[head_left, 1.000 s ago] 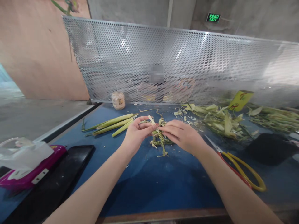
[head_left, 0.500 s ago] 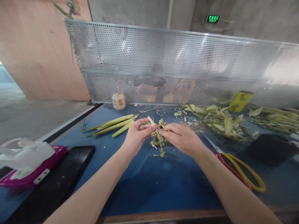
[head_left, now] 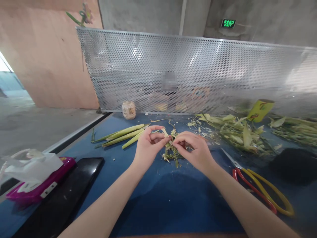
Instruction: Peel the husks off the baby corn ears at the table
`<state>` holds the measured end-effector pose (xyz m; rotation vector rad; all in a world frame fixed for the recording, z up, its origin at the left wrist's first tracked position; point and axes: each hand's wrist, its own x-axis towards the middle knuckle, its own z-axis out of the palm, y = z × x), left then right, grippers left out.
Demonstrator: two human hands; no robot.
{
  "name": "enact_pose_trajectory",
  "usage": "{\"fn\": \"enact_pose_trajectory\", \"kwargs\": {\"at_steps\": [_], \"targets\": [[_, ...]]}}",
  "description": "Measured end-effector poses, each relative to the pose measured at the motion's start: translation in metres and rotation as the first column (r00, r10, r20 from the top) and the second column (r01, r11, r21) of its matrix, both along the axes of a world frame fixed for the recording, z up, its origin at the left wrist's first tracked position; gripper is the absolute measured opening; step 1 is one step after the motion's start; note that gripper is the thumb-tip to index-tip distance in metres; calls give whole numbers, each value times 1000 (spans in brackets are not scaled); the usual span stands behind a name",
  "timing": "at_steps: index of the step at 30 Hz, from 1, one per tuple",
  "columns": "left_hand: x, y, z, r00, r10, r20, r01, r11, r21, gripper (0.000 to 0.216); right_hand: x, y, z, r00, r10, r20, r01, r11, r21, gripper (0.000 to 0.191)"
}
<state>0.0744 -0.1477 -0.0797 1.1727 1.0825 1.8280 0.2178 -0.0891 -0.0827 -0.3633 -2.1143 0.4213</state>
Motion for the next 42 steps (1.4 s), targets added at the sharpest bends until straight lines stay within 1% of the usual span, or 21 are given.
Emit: {"fn": "enact_pose_trajectory", "kwargs": {"at_steps": [3, 5, 6, 8, 11, 14, 16, 19, 24, 26, 28, 30, 32, 34, 37, 39, 42], "targets": [[1, -2, 1, 999, 36, -23, -36, 999, 20, 37, 0, 0, 1, 998, -38, -52, 31, 991, -130, 7], [1, -3, 1, 998, 48, -42, -47, 999, 12, 36, 2, 2, 3, 995, -75, -58, 64, 984, -166, 6], [1, -3, 1, 998, 44, -51, -44, 999, 7, 36, 3, 3, 5, 995, -84, -46, 76, 985, -157, 6], [2, -4, 2, 998, 27, -61, -27, 1000, 7, 35, 6, 3, 8, 997, -71, -14, 69, 994, -89, 6], [2, -5, 5, 1000, 8, -30, -7, 1000, 22, 34, 10, 2, 11, 999, 10, 37, -12, 999, 47, 5], [2, -5, 6, 1000, 13, 1, -13, 999, 34, 32, 12, 1, 9, 994, 58, 94, -70, 990, 121, 5], [1, -6, 6, 1000, 18, 8, -18, 999, 39, 32, 12, 0, 8, 991, 50, 128, -68, 987, 146, 5], [1, -6, 6, 999, 30, 21, -30, 999, 35, 32, 15, 1, 8, 988, 4, 157, -33, 983, 183, 7], [2, -7, 8, 998, 25, 53, -26, 999, 23, 32, 19, 3, 10, 988, -33, 150, -8, 964, 265, 7], [1, -7, 7, 998, 27, 57, -28, 999, 18, 32, 20, 3, 11, 990, -61, 124, 17, 944, 330, 11], [1, -7, 7, 998, 28, 57, -29, 999, 19, 32, 20, 2, 12, 992, -78, 104, 28, 907, 420, 18], [0, -6, 5, 998, 21, 58, -22, 999, 27, 32, 20, 1, 12, 989, -89, 115, 19, 863, 505, 25], [0, -5, 4, 998, 15, 64, -17, 999, 31, 31, 20, -1, 12, 980, -109, 163, -1, 827, 562, 28], [0, -5, 4, 998, 10, 69, -12, 999, 31, 30, 20, -2, 12, 968, -125, 219, -30, 807, 590, 29], [0, -5, 4, 997, 26, 67, -26, 1000, 11, 29, 20, -2, 11, 952, -127, 278, -60, 814, 577, 28], [1, -6, 4, 998, 52, 47, -51, 999, -20, 29, 20, -1, 10, 944, -139, 301, -58, 826, 561, 26], [1, -6, 3, 998, 70, -10, -70, 997, -36, 28, 19, 0, 9, 936, -169, 308, -44, 813, 580, 23]]}}
